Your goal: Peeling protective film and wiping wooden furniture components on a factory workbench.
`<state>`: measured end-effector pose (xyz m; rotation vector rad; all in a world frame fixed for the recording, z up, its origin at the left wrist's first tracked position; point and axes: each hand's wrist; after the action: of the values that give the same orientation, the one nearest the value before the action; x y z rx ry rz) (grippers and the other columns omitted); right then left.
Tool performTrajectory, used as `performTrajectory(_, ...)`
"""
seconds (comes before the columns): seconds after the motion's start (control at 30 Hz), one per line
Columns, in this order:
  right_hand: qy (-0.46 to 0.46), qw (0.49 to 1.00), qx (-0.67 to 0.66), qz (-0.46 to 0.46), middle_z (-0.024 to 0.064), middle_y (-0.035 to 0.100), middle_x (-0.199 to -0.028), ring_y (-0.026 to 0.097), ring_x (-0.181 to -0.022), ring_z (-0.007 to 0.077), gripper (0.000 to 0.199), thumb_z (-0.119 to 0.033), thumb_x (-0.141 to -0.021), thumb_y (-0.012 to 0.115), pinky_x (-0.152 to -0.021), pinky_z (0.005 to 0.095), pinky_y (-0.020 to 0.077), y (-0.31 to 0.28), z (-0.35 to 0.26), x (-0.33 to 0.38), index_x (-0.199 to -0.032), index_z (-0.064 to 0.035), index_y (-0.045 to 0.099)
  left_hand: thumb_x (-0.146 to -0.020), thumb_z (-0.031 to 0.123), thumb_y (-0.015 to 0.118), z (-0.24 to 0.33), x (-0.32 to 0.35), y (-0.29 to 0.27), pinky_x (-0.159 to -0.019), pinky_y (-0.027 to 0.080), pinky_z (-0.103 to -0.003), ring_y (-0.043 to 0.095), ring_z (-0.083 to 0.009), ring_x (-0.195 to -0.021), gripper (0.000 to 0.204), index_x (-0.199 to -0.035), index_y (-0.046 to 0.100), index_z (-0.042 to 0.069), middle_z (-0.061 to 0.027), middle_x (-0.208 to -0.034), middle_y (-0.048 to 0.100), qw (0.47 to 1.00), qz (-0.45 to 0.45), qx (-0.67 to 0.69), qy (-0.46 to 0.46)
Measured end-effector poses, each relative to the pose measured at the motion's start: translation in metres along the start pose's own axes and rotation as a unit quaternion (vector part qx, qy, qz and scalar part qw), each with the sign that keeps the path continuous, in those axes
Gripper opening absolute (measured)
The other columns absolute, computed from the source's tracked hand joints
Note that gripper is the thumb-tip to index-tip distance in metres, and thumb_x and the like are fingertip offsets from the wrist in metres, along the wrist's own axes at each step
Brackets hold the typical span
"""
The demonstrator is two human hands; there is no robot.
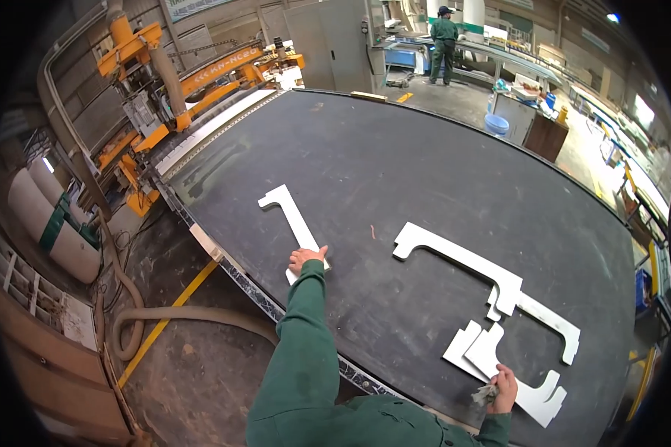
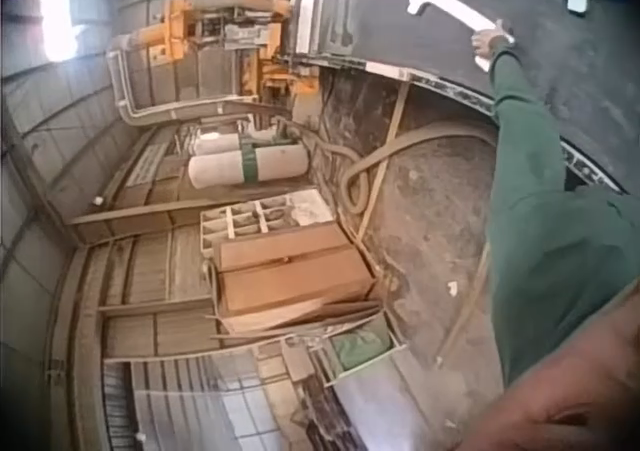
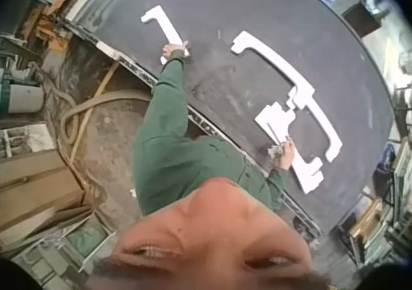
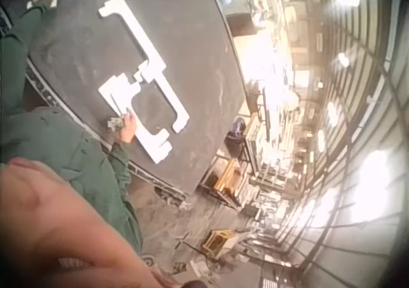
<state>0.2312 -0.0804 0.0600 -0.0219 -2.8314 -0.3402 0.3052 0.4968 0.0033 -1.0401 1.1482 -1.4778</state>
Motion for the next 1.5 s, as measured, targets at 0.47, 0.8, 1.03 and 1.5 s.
performTrajectory(0.47, 0.05, 0.996, 0.019, -0.067, 0.0039, 0.054, -0.067, 0.049, -0.059, 0.009, 0.029, -0.022, -0.088, 0.056, -0.053, 0.0204, 0.0398, 0.022, -0.006, -0.018, -0.103, 0.0017, 0.055, -0.057, 0.05, 0.071, 0.009, 0.039, -0.02, -0.079, 0.048, -0.04, 0.062, -0.0337, -0.088, 0.067, -0.092, 0.062, -0.007, -0.0214, -0.095, 0.063, 0.928, -0.117, 0.346, 0.075)
performTrajectory(0.8, 0.069, 0.969, 0.108, -0.212, 0.0088, 0.063, -0.079, 0.056, -0.072, 0.0142, 0.041, -0.034, -0.09, 0.05, -0.065, 0.0257, 0.0427, 0.079, -0.007, -0.013, -0.1, 0.0042, 0.061, -0.087, 0.018, 0.056, -0.009, 0.212, -0.027, -0.079, 0.047, -0.031, 0.059, -0.0167, -0.09, 0.02, -0.099, 0.057, 0.001, -0.0072, -0.098, 0.061, 0.383, -0.453, 0.804, 0.037)
performTrajectory(1.03, 0.088, 0.974, 0.13, -0.165, 0.0068, 0.063, -0.089, 0.056, -0.079, 0.0133, 0.04, -0.033, -0.09, 0.051, -0.071, 0.0259, 0.0457, 0.081, 0.01, 0.001, -0.11, 0.001, 0.058, -0.091, 0.014, 0.051, -0.034, 0.327, -0.019, -0.092, 0.042, -0.032, 0.054, -0.0189, -0.106, 0.028, -0.115, 0.052, 0.001, -0.0078, -0.115, 0.057, 0.303, -0.608, 0.73, -0.071)
performTrajectory(1.5, 0.082, 0.994, 0.071, 0.005, 0.0044, 0.062, -0.078, 0.055, -0.067, 0.0098, 0.026, -0.015, -0.076, 0.069, -0.062, 0.025, 0.0446, 0.034, 0.006, 0.014, -0.091, 0.0062, 0.063, -0.09, 0.04, 0.052, -0.041, 0.397, -0.04, -0.081, 0.045, -0.03, 0.055, -0.0139, -0.09, 0.037, -0.105, 0.054, 0.006, -0.0036, -0.097, 0.057, 0.397, -0.849, 0.349, -0.017)
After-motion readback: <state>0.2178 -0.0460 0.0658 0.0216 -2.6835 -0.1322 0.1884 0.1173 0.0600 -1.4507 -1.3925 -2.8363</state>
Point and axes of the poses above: each hand's wrist, its own x-axis away from the middle knuckle, its own y-axis out of the palm, z = x × y
